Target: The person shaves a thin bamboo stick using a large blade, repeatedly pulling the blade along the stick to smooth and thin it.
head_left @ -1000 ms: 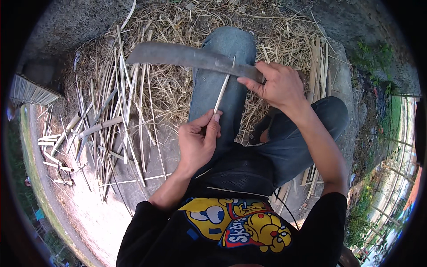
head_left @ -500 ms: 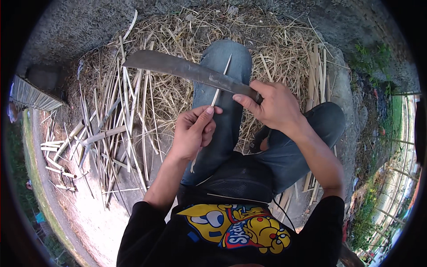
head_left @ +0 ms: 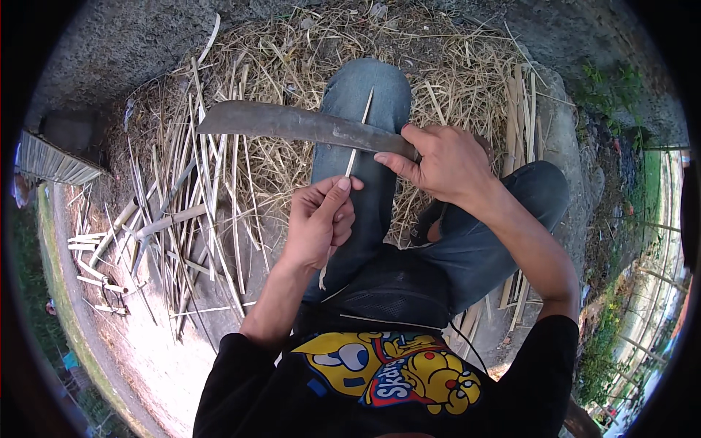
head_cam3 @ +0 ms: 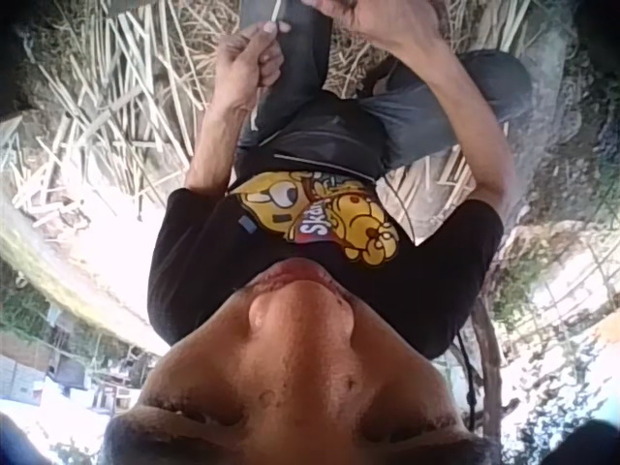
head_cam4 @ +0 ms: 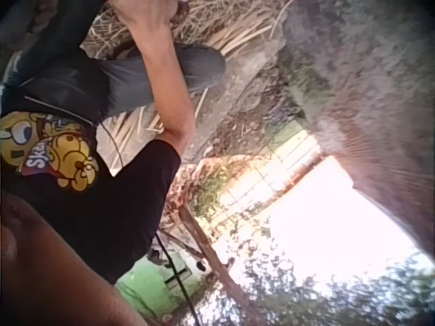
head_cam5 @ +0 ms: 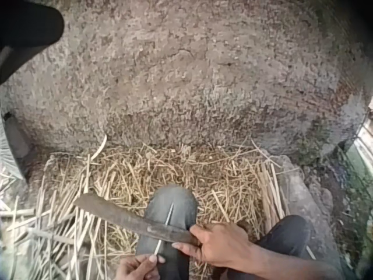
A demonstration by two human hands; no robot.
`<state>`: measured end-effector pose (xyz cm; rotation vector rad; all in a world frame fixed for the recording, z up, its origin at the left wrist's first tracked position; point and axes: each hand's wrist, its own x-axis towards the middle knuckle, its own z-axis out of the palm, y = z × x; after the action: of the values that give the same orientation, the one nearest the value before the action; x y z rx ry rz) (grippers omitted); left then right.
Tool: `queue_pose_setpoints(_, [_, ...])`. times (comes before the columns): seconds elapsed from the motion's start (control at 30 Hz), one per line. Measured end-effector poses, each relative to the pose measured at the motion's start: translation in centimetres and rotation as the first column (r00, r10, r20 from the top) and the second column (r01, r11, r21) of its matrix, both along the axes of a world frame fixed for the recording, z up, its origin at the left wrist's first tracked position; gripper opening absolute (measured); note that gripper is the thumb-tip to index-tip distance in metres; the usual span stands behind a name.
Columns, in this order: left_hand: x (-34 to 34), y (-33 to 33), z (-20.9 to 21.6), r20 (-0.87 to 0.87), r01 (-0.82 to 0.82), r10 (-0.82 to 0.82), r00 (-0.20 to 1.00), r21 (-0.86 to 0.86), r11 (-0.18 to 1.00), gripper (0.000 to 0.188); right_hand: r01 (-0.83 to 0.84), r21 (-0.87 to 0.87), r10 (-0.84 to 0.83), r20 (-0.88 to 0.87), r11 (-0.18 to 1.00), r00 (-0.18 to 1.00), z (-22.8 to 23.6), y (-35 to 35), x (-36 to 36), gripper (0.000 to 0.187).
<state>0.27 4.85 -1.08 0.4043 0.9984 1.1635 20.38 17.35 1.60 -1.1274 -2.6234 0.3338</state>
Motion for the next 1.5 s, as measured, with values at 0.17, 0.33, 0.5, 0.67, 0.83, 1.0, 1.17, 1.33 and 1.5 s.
queue_pose_setpoints(0.17, [0.3, 0.3, 0.1, 0.001, -0.043, 0.043, 0.999, -0.007, 0.999, 0.023, 0.034, -0.065, -0.034, -0.005, 0.997, 0.999, -0.1, 0.6, -0.4, 0.07])
queue_pose_setpoints(0.33, [0.4, -1.8, -0.4, 0.044, -0.041, 0.042, 0.998, -0.02, 0.999, 0.022, 0.125, -0.036, -0.126, -0.007, 0.991, 0.992, 0.4, 2.8, 0.5, 0.07])
queue_pose_setpoints(0.5, [0.7, -2.7, -1.4, 0.075, 0.042, -0.043, 0.996, 0.007, 0.999, 0.021, 0.192, -0.129, -0.206, -0.104, 0.973, 0.973, 1.7, 3.5, 1.4, 0.067])
queue_pose_setpoints(0.67, [1.1, -1.8, -0.4, -0.014, -0.005, 0.005, 1.0, 0.018, 1.0, 0.022, 0.011, -0.14, -0.031, -0.147, 0.99, 0.989, 2.0, -0.4, 0.2, 0.056])
queue_pose_setpoints(0.83, [0.8, -1.3, -0.4, -0.117, -0.037, 0.043, 0.992, 0.056, 0.998, 0.023, 0.023, -0.122, -0.038, -0.127, 0.992, 0.991, 0.6, 0.0, 0.3, 0.057])
queue_pose_setpoints(1.0, [1.0, -1.9, -0.9, -0.11, -0.017, 0.023, 0.994, 0.05, 0.999, 0.022, 0.159, -0.193, -0.172, -0.048, 0.968, 0.984, 1.4, 2.2, 0.9, 0.058])
queue_pose_setpoints(1.17, [0.8, -1.6, -0.7, 0.0, -0.029, 0.029, 1.0, -0.016, 0.999, 0.022, 0.015, -0.123, -0.016, -0.001, 0.992, 1.0, 0.4, 0.2, -0.3, 0.068])
queue_pose_setpoints(1.33, [0.6, -1.9, -0.9, 0.04, -0.007, 0.007, 0.999, 0.005, 1.0, 0.022, 0.175, -0.198, -0.194, -0.082, 0.964, 0.978, 0.9, 2.0, -0.4, 0.069])
queue_pose_setpoints(1.5, [0.2, -1.8, -1.1, 0.085, -0.018, 0.017, 0.996, 0.005, 1.0, 0.021, 0.013, -0.074, -0.012, 0.007, 0.997, 1.0, -0.1, 0.2, -0.5, 0.07])
